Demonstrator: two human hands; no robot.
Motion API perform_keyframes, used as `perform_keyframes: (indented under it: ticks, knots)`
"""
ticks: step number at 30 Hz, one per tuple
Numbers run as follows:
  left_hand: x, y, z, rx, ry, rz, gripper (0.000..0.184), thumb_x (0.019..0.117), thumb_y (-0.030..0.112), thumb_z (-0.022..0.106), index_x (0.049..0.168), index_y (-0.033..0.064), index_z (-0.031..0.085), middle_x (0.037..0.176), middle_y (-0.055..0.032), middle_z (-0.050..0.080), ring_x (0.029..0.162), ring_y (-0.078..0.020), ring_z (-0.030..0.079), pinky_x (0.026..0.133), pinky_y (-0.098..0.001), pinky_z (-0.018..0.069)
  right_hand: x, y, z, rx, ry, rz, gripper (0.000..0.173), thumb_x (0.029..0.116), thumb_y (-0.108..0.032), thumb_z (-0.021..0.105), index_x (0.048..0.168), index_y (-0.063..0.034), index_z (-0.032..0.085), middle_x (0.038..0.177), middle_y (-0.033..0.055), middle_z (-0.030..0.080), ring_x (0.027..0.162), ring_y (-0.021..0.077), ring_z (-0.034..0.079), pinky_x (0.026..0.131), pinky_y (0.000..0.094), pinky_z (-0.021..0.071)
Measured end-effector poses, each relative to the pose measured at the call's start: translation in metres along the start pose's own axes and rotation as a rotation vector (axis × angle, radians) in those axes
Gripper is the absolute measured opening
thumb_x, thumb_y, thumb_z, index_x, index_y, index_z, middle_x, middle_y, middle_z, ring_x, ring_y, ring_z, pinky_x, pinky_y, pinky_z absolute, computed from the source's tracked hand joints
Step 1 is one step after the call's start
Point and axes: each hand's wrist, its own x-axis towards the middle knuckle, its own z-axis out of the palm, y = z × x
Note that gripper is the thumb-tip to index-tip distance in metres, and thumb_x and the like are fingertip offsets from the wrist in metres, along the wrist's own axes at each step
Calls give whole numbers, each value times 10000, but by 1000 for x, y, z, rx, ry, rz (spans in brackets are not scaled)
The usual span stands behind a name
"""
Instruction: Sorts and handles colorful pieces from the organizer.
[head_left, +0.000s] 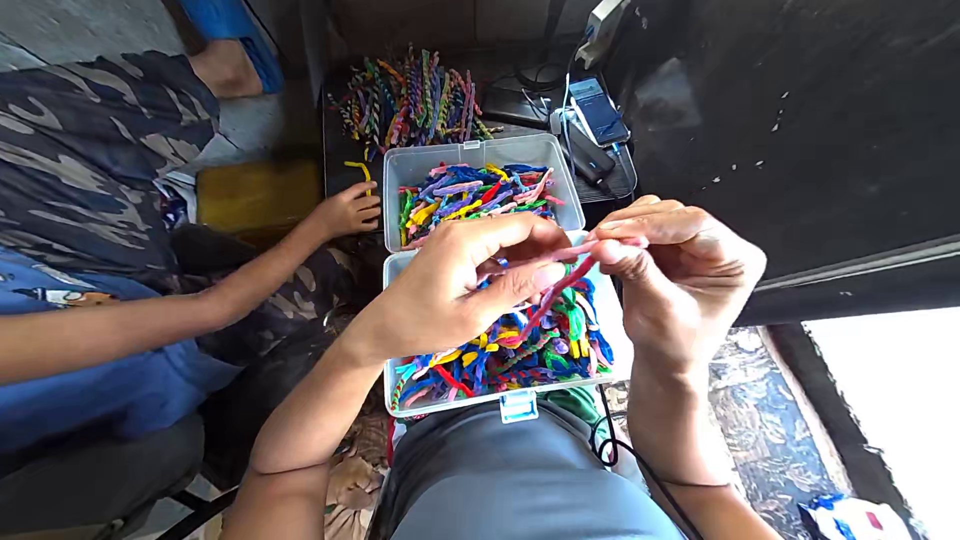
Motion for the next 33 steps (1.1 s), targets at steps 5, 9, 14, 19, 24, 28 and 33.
perform_keyframes:
  ticks: [5, 9, 14, 19, 24, 28, 33]
  knots:
    - [7, 2, 14, 163, 168, 22, 146, 1030, 65, 550, 1033, -24, 665, 847, 6, 618, 693, 33, 545, 611, -97, 467, -1, 1, 3, -33, 2, 22, 61, 943, -73, 720, 994, -76, 754, 1005, -51, 728, 904, 24, 695, 774, 174, 594]
    - [5, 2, 19, 118, 235, 16, 156, 1046, 50, 489, 1027, -14, 630, 812, 23, 589, 629, 46, 474, 542, -87, 387, -1, 0, -1, 5, 21, 25, 110, 941, -92, 732, 1041, -86, 777, 1051, -66, 698, 976, 27, 676, 830, 167, 586]
    - [4, -1, 31, 164, 270, 38, 198, 1048, 54, 494, 1064, -52, 661, 815, 8, 614, 665, 41, 520, 591, -97, 444, -3, -4, 4, -54, 50, -8, 256, 923, -76, 747, 1177, -50, 723, 1027, -59, 700, 887, 18, 685, 787, 176, 598]
    - [1, 1, 34, 192, 266, 85, 182, 1023, 34, 532, 1081, -72, 668, 813, 5, 615, 663, 60, 497, 596, -80, 429, -3, -6, 3, -145, 44, -55, 208, 909, -51, 753, 1110, -15, 713, 1018, -43, 689, 876, 4, 674, 789, 160, 593]
    - [-2, 5, 33, 344, 263, 125, 217, 996, 42, 567, 1093, -81, 717, 848, -48, 690, 695, 55, 550, 639, -80, 456, -3, -5, 3, -151, 30, -67, 151, 898, -64, 767, 1044, -30, 745, 1016, -42, 688, 902, 5, 669, 796, 154, 584]
    - [-3, 4, 32, 425, 243, 146, 232, 992, 69, 572, 1081, -65, 739, 843, -68, 715, 703, 28, 585, 658, -106, 473, -3, -5, 5, -145, 19, -60, 144, 878, -64, 788, 1014, -35, 749, 997, -39, 688, 899, 14, 674, 787, 155, 588]
    - [-4, 2, 29, 478, 254, 162, 195, 978, 82, 612, 1020, -37, 760, 795, -54, 706, 679, 18, 580, 634, -116, 462, -1, -5, 5, -139, -11, -37, 99, 880, -79, 785, 956, -44, 733, 945, -41, 672, 842, 0, 653, 744, 141, 573]
